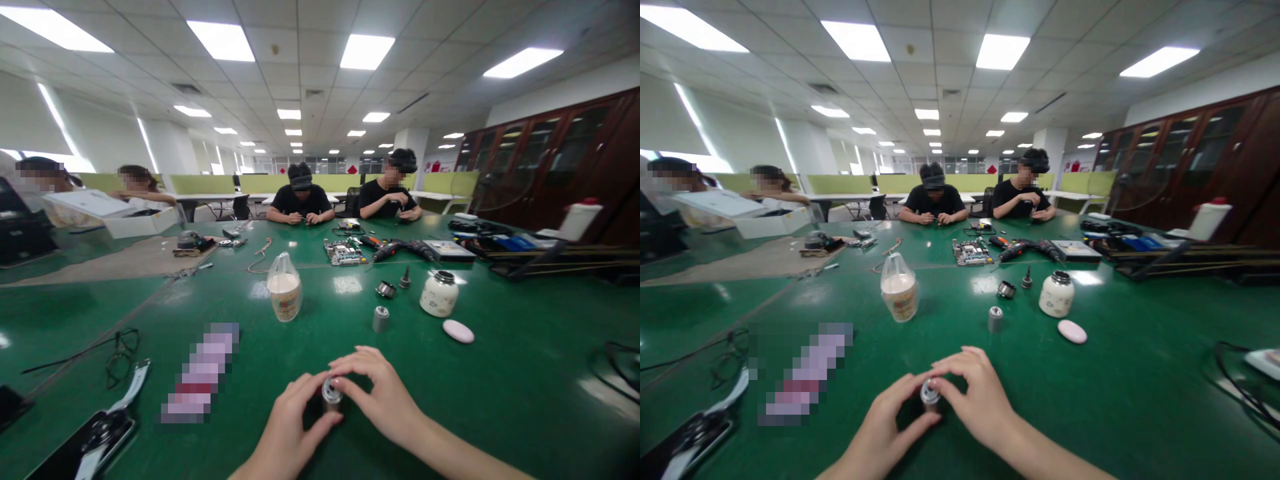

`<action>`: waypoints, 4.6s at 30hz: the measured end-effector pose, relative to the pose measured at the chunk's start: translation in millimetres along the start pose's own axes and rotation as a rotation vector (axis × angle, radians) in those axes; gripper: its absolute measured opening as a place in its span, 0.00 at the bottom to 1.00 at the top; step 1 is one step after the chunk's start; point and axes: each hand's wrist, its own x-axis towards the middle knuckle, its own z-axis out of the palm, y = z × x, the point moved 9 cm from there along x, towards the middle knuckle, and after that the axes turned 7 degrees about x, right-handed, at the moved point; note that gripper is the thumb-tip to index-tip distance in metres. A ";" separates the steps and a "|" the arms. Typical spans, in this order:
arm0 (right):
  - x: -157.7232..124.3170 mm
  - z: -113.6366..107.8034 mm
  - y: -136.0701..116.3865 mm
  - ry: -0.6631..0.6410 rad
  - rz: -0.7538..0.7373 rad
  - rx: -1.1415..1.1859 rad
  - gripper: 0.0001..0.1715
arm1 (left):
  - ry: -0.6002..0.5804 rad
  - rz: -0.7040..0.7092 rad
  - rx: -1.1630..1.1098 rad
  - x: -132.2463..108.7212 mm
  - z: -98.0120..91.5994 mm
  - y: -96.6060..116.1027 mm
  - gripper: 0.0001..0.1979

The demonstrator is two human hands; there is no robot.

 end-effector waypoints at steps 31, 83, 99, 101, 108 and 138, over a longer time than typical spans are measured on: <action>-21.6 24.3 22.4 0.009 0.041 0.088 0.17 | 0.064 0.053 -0.131 -5.4 -20.7 23.9 0.14; -26.0 17.6 8.5 0.001 -0.069 0.129 0.27 | -0.021 0.082 -0.014 10.1 -23.5 15.5 0.22; 7.9 -23.0 8.5 0.119 -0.036 0.012 0.10 | -0.107 -0.164 -0.030 7.6 -11.1 -7.3 0.16; 10.8 -32.1 25.9 0.145 -0.017 -0.092 0.09 | -0.105 -0.157 -0.033 7.9 -11.5 -5.5 0.15; 4.7 -32.8 75.2 0.106 0.060 -0.400 0.10 | -0.098 -0.120 -0.031 6.7 -11.6 -2.0 0.16; -12.2 6.6 6.3 0.009 -0.064 0.099 0.07 | -0.066 -0.032 -0.027 5.2 -11.9 4.4 0.14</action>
